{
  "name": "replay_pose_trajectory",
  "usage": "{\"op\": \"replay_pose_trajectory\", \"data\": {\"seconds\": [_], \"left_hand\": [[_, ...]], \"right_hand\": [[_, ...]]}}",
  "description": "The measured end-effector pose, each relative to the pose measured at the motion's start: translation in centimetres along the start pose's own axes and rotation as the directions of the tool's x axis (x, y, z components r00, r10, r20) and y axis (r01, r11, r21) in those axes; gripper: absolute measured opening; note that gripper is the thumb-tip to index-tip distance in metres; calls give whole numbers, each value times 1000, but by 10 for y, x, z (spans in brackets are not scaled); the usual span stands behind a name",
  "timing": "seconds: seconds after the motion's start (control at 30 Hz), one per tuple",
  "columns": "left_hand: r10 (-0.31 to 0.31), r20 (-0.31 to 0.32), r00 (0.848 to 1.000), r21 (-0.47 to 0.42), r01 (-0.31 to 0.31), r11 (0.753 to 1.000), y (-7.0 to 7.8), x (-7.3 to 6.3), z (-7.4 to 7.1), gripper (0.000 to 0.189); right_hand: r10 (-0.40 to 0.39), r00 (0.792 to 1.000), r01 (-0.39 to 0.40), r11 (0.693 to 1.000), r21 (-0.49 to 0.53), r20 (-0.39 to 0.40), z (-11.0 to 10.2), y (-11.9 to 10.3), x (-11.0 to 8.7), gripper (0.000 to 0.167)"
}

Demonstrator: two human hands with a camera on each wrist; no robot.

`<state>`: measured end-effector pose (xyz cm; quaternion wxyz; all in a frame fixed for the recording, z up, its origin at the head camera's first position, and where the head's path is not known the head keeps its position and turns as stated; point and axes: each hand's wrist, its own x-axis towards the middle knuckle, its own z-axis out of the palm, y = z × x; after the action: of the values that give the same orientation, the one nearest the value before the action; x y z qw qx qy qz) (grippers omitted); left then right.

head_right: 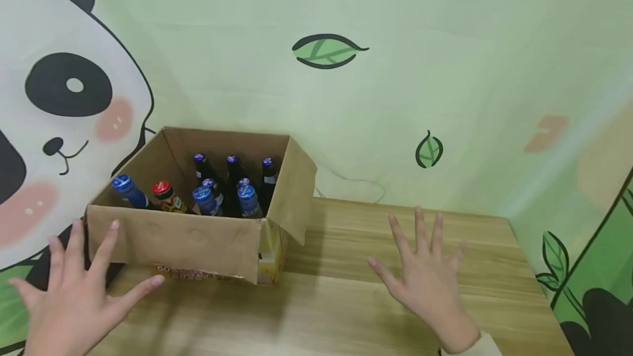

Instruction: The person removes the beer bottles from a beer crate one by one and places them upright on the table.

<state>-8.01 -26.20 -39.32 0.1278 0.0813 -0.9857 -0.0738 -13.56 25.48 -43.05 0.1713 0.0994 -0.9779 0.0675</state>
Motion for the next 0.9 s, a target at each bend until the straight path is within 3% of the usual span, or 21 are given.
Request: {"op": "replay_pose_trajectory", "data": {"seconds": [0.13, 0.2, 0.27, 0.37, 0.43, 0.53, 0.63, 0.7, 0.8, 0.9], "left_hand": [[-14, -145, 989, -148, -7, 989, -11, 7, -4, 116], [-25, -204, 979, -258, -29, 966, -21, 15, -3, 112], [-34, -243, 969, -364, -59, 930, -33, 25, -1, 108], [-57, -200, 978, -468, -44, 883, -50, 41, 6, 107], [-55, -176, 983, -529, -47, 848, -58, 52, 13, 107], [-42, -139, 989, -588, -48, 808, -61, 66, 23, 107], [-32, -116, 993, -600, -44, 799, -57, 74, 28, 102], [-43, -95, 995, -598, -23, 802, -54, 78, 30, 98], [-69, -74, 995, -609, 10, 793, -52, 76, 33, 93], [-83, -77, 994, -635, 15, 773, -49, 74, 35, 89]], "right_hand": [[-125, 992, 123, 975, 187, 0, -9, 0, 6, 77], [-221, 975, 200, 924, 326, 29, -15, -3, 11, 67], [-330, 942, 269, 846, 460, 57, -20, -10, 17, 59], [-465, 883, 344, 738, 580, 69, -26, -31, 32, 56], [-531, 847, 388, 662, 641, 36, -28, -48, 45, 56], [-573, 819, 430, 574, 697, -34, -29, -74, 67, 57], [-582, 804, 478, 507, 717, -125, -28, -96, 89, 58], [-582, 792, 519, 483, 705, -184, -27, -108, 105, 59], [-598, 775, 547, 470, 693, -206, -23, -129, 125, 59], [-626, 765, 550, 510, 661, -152, -19, -145, 143, 57]]}}
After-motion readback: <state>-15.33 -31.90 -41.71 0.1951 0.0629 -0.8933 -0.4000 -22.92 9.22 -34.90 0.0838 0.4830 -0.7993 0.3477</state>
